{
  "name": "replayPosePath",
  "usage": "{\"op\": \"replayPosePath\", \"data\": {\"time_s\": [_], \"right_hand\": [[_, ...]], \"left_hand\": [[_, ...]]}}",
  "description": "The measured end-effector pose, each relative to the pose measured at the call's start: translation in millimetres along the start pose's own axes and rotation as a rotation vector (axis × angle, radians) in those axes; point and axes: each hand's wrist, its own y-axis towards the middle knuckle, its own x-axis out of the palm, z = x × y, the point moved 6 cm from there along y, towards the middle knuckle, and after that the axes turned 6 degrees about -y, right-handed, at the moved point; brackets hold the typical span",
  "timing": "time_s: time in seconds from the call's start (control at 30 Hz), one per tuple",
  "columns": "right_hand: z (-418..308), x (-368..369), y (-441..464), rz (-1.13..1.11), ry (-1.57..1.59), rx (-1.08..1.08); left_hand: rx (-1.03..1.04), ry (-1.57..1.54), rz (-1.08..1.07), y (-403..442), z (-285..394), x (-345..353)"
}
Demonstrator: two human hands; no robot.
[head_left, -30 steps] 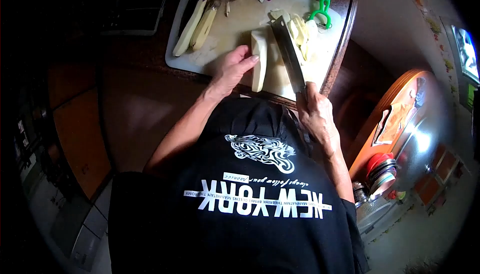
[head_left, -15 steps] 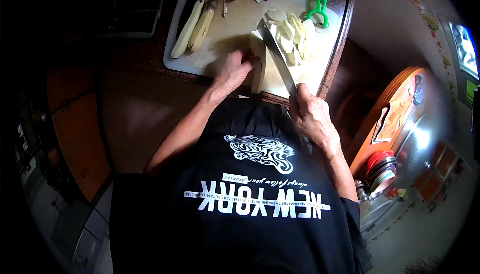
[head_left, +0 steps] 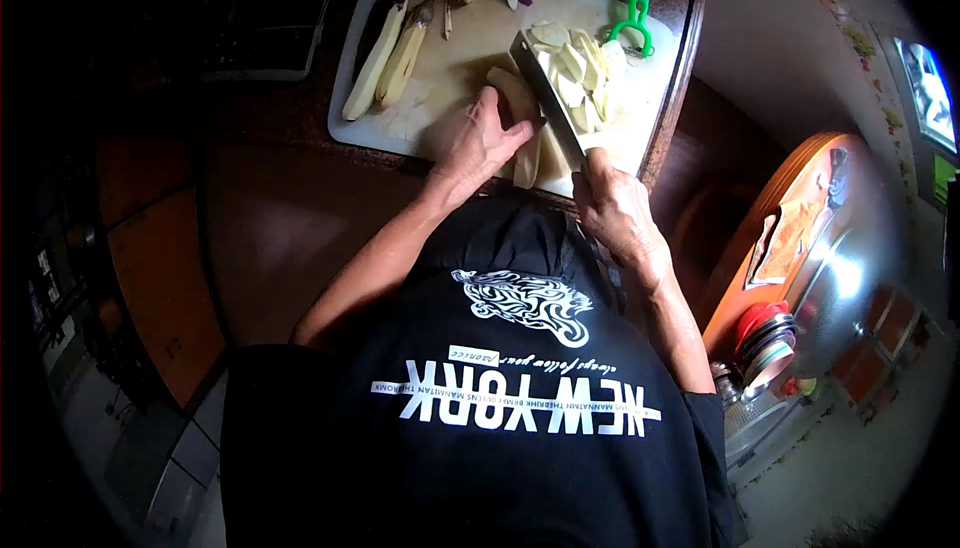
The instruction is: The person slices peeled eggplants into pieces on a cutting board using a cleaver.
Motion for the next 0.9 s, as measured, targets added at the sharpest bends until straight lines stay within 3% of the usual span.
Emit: {"op": "replayPosePath", "data": {"time_s": [0.1,0.17,0.3,0.4,0.5,0.6,0.9], "right_hand": [[7,-8,-5,0.011,0.039,0.033],[11,-12,-10,-0.001,0.061,0.074],[12,-19,-17,-0.037,0.085,0.073],[6,-20,-18,-0.103,0.096,0.003],[1,-24,-13,-0.131,0.083,-0.034],[3,-25,-6,-0.147,0.068,-0.046],[-2,-15,3,-0.201,-0.042,-0.076]], "left_hand": [[-0.019,0.022,-0.026,-1,-1,1],[-0.098,-0.135,-0.056,-6,3,-3],[-0.065,-0.166,-0.051,-8,-22,-3],[0.016,-0.292,-0.131,-6,-27,-9],[-0.170,-0.429,-0.310,-10,-16,-17],[-0.169,-0.458,-0.400,-13,-16,-19],[-0.096,-0.380,-0.347,-8,-21,-18]]}}
